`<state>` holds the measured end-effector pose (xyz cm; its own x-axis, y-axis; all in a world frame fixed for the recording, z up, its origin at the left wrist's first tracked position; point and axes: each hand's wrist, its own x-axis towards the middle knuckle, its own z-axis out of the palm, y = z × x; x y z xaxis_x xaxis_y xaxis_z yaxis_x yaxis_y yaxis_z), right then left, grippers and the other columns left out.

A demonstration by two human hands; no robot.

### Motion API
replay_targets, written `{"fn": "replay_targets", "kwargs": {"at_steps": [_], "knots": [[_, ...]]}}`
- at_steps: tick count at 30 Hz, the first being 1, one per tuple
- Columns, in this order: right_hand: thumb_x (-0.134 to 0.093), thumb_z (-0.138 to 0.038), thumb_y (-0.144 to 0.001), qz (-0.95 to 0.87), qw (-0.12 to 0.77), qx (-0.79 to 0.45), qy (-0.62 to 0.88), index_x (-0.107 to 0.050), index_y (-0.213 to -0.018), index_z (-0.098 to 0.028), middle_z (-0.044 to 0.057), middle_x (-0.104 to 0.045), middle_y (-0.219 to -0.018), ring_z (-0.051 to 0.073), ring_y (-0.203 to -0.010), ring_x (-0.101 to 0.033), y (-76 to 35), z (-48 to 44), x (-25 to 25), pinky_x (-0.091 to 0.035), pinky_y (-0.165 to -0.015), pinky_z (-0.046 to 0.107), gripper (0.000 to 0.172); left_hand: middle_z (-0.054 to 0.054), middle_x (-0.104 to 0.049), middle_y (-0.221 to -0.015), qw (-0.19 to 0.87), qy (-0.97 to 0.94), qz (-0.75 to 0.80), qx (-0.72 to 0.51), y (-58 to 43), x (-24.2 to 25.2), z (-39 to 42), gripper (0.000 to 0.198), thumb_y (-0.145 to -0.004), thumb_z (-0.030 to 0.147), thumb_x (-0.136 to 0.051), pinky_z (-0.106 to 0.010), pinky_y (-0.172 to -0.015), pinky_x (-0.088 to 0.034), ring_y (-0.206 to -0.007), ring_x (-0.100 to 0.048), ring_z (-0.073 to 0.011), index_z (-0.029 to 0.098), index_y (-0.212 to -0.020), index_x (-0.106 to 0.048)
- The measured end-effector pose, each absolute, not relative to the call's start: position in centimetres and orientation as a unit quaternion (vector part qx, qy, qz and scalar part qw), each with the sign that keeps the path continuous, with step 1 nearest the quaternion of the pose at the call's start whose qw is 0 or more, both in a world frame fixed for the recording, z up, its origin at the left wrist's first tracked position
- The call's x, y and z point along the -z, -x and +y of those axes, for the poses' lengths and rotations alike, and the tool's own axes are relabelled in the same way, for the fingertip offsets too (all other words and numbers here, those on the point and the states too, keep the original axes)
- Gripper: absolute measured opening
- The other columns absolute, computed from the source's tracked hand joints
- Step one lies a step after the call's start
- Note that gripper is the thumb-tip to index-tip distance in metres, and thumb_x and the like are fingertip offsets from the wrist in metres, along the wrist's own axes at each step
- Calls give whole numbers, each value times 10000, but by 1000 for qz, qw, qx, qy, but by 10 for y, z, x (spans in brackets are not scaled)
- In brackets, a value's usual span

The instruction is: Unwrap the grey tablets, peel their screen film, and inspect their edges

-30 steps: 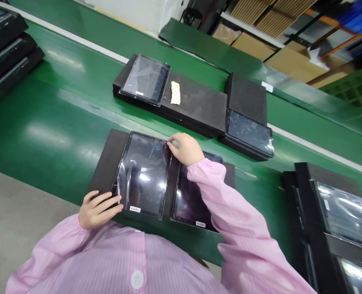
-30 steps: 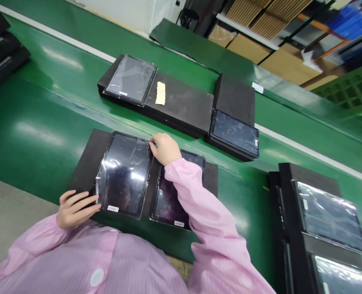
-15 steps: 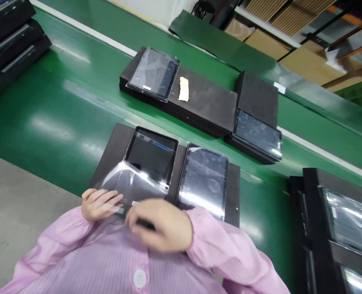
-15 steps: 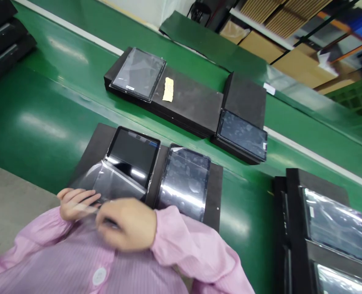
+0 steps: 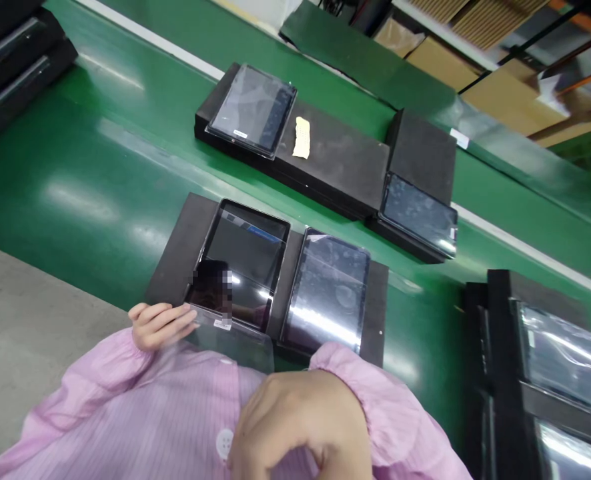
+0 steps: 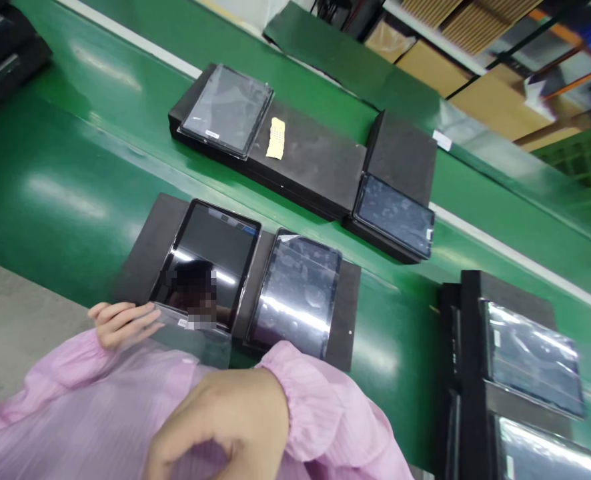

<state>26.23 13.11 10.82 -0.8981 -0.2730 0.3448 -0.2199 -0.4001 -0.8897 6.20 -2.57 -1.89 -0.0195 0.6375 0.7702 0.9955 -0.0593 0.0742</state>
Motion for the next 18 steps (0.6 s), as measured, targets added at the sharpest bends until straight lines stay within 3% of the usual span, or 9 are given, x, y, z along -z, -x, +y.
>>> {"fn": "replay_targets", "kwargs": {"at_steps": [3, 6, 9, 11, 14, 18], "knots": [[-594, -201, -898, 569, 0, 812, 130, -595, -814, -144, 110, -709, -742, 146, -709, -694, -249, 152, -138, -574, -713, 222, 102, 146, -758, -755, 270, 658, -627, 317, -59, 15, -26, 170, -792, 319, -833, -275, -735, -359, -676, -544, -118, 320, -932, -736], [-609, -188, -919, 639, -68, 765, -38, -602, -842, -162, 81, -732, -805, 144, -771, -716, -232, 192, -156, -575, -733, 249, 82, 99, -781, -831, 249, 671, -630, 301, -57, 10, -24, 135, -829, 300, -799, -296, -737, -364, -765, -609, -151, 283, -933, -715], [-601, -177, -923, 684, -203, 680, -167, -572, -830, -192, 9, -711, -773, 124, -744, -706, -213, 238, -146, -571, -745, 254, 99, 5, -798, -942, 208, 679, -637, 300, -58, 9, -22, 119, -854, 315, -771, -359, -787, -369, -927, -670, -224, 259, -908, -681], [-558, -112, -916, 701, -243, 625, -244, -534, -775, -204, -28, -671, -695, 114, -662, -688, -200, 264, -128, -568, -704, 249, 169, -22, -796, -986, 184, 677, -644, 305, -59, 9, -21, 162, -827, 297, -798, -385, -802, -364, -956, -687, -248, 259, -910, -665], [-513, -58, -912, 738, -199, 551, -335, -485, -739, -217, -37, -652, -640, 119, -571, -663, -185, 290, -101, -544, -616, 246, 237, -22, -793, -1009, 165, 672, -654, 304, -59, 10, -21, 173, -820, 266, -801, -401, -816, -351, -934, -708, -249, 268, -912, -655], [-511, -113, -938, 760, -75, 505, -402, -467, -793, -221, -32, -670, -629, 124, -464, -626, -177, 303, -90, -505, -533, 252, 187, -7, -794, -991, 177, 685, -643, 295, -53, 12, -21, 182, -800, 299, -798, -410, -831, -335, -910, -718, -260, 283, -913, -655]]}}
